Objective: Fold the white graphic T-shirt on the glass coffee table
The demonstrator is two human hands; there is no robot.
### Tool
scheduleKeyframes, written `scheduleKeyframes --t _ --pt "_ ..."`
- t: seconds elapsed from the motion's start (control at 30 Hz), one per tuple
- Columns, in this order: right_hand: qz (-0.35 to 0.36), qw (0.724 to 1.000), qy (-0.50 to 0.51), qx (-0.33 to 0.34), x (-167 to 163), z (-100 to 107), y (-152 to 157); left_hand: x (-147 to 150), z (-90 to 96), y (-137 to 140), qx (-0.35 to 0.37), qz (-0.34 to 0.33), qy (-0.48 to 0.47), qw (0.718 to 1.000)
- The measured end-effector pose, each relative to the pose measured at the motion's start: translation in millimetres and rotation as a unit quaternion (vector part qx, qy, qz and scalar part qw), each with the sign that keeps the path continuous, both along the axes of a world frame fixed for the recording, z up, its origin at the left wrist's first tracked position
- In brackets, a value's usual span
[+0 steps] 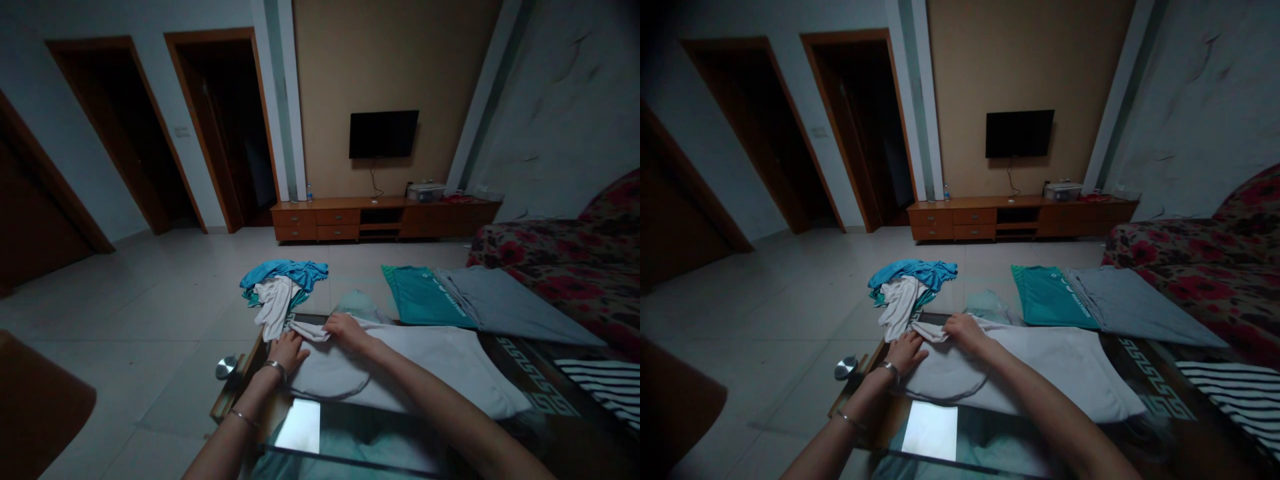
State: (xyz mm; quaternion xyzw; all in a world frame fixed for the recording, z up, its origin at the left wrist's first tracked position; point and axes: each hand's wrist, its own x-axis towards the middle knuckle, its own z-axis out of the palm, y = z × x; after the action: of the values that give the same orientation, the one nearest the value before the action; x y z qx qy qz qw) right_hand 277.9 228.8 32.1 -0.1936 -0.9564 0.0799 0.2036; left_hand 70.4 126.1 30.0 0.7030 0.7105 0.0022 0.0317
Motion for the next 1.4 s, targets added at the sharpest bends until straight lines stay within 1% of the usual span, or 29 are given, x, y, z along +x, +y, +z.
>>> scheduleKeyframes --t 0.1,0.23,0.33,0.37,0.4,0.47,0.53,0.57,0.63,0.7,0.8,0.9,1.0,1.07,1.17,1.27,1.4 --pt "-0.023 0.998 -0.001 0.053 7 -4 -15 2 -0.8 -2 0.013 -0.001 0.009 1.0" --pt "-0.049 0.996 0.009 0.077 12 -9 -31 6 -3.7 -9 0.047 0.013 0.007 0.999" --pt "-0.055 0.996 -0.006 0.075 16 -15 -41 7 -3.5 -13 0.115 0.065 -0.016 0.991" --pt "-0.057 0.996 -0.011 0.074 17 -17 -45 8 -2.6 -13 0.142 0.07 -0.018 0.987" --pt "-0.059 0.995 -0.015 0.073 19 -18 -48 9 -1.4 -13 0.167 0.059 -0.015 0.984" --pt "-0.063 0.996 -0.019 0.068 22 -20 -54 14 0.5 -11 0.188 -0.009 0.001 0.982" --pt "-0.071 0.995 -0.023 0.06 27 -19 -59 19 -0.2 -8 0.154 -0.087 0.015 0.984" --pt "-0.079 0.995 -0.026 0.055 29 -17 -60 21 -2.0 -6 0.121 -0.107 0.019 0.987" --pt "-0.098 0.993 -0.039 0.046 34 -13 -63 22 -7.6 -5 0.055 -0.109 0.022 0.992" --pt "-0.123 0.99 -0.051 0.038 38 -8 -63 22 -13.3 -5 0.025 -0.087 0.025 0.996" --pt "-0.17 0.984 -0.042 0.043 39 -3 -58 24 -16.0 -8 0.042 -0.082 0.032 0.995" --pt "-0.228 0.972 -0.035 0.048 36 -5 -50 35 -11.5 -13 0.053 -0.125 0.029 0.99" --pt "-0.263 0.963 -0.056 0.011 34 -15 -42 50 -10.4 -18 0.05 -0.167 0.012 0.985" --pt "-0.277 0.959 -0.062 -0.021 34 -22 -38 57 -15.8 -20 0.054 -0.18 0.006 0.982" --pt "-0.284 0.956 -0.056 -0.052 34 -29 -33 60 -29.8 -21 0.066 -0.182 0.013 0.981" --pt "-0.277 0.957 -0.058 -0.066 31 -25 -26 59 -40.0 -22 0.074 -0.175 0.028 0.981" --pt "-0.279 0.956 -0.058 -0.072 24 -17 -19 61 -39.5 -21 0.07 -0.165 0.039 0.983"
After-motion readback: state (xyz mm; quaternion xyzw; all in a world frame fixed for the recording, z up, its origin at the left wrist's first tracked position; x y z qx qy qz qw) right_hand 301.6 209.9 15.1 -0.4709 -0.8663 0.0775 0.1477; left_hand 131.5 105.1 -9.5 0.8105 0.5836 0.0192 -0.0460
